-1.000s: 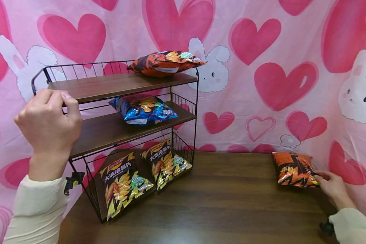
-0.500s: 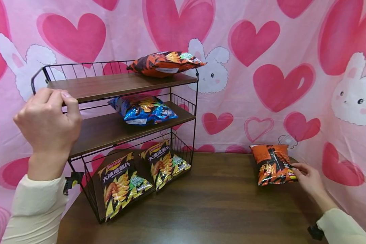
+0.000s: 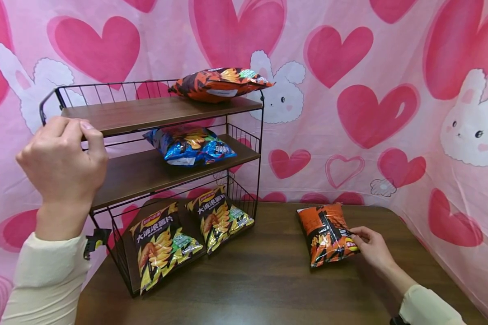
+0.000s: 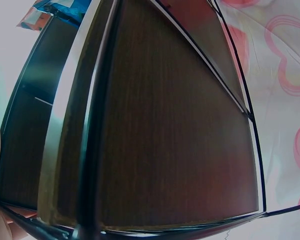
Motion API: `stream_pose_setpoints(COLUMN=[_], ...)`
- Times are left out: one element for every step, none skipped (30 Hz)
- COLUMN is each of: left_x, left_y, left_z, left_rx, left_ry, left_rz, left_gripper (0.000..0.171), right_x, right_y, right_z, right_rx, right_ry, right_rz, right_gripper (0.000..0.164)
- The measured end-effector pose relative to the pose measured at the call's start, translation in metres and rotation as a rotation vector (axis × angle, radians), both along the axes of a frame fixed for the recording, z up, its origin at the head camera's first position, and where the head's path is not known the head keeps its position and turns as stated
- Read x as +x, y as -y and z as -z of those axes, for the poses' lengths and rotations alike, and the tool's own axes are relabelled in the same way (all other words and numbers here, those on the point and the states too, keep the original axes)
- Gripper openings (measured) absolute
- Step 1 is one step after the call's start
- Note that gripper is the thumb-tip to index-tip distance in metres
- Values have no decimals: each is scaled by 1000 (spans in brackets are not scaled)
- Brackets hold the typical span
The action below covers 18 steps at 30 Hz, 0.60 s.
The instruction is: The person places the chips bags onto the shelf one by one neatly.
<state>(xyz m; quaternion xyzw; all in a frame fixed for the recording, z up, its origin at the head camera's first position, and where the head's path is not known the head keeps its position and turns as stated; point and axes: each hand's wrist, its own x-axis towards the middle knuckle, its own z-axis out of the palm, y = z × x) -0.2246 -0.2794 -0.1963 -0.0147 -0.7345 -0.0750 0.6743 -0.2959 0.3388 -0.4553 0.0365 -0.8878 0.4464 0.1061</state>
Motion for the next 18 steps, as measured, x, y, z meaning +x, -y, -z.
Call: stream_pose_setpoints(left_x=[0,0,0,0,0,0,0,0,0,0,0,0,0,0,0,0,0,0], left_y=[0,1,1,1,2,2,2,2,3,3,3,3,3,2,2,2,2,1], left_z=[0,0,1,1,1,1,1,0,0,0,0,0,0,0,0,0,0,0], left_rx=[0,1,1,1,1,1,1,1,1,1,1,0,-2,-3,-5,-6,-8,-10], left_ry=[-1,-1,-2,-4,-6,-8,-10,-11,-13,-14,-14,-15,-13,-12,-11,-10,-9,-6], left_rz=[0,0,-1,-1,-1,0,0,0,0,0,0,0,-2,-2,-2,-2,-3,-4], left_gripper=[53,53,53,53,53,53,53,53,53,53,53,52,52,52,52,52,52,53], right_x=[1,2,3,4,4,5,5,5,5,4,4,3,1,-1,-3,-6,-10,-14], right_y=[4,7,9,11,12,13,13,12,11,9,7,4,1,-2,-5,-8,-11,-13], right_z=[0,1,0,0,-1,-2,-3,-4,-6,-7,-9,-11,-14,-16,-19,-23,-26,-30], right_rx=[-7,-14,-26,-30,-41,-46,-54,-69,-82,-89,-91,-85,-85,-76,-59,-44,-33,-22], right_ry=[26,53,81,109,133,153,177,206,231,259,285,313,344,369,390,406,418,424], right_rz=[-3,-8,-15,-26,-34,-47,-65,-93,-120,-137,-154,-172,-192,-207,-217,-221,-230,-238], right_gripper=[26,27,28,30,31,33,34,36,39,41,43,45,47,49,50,51,53,54])
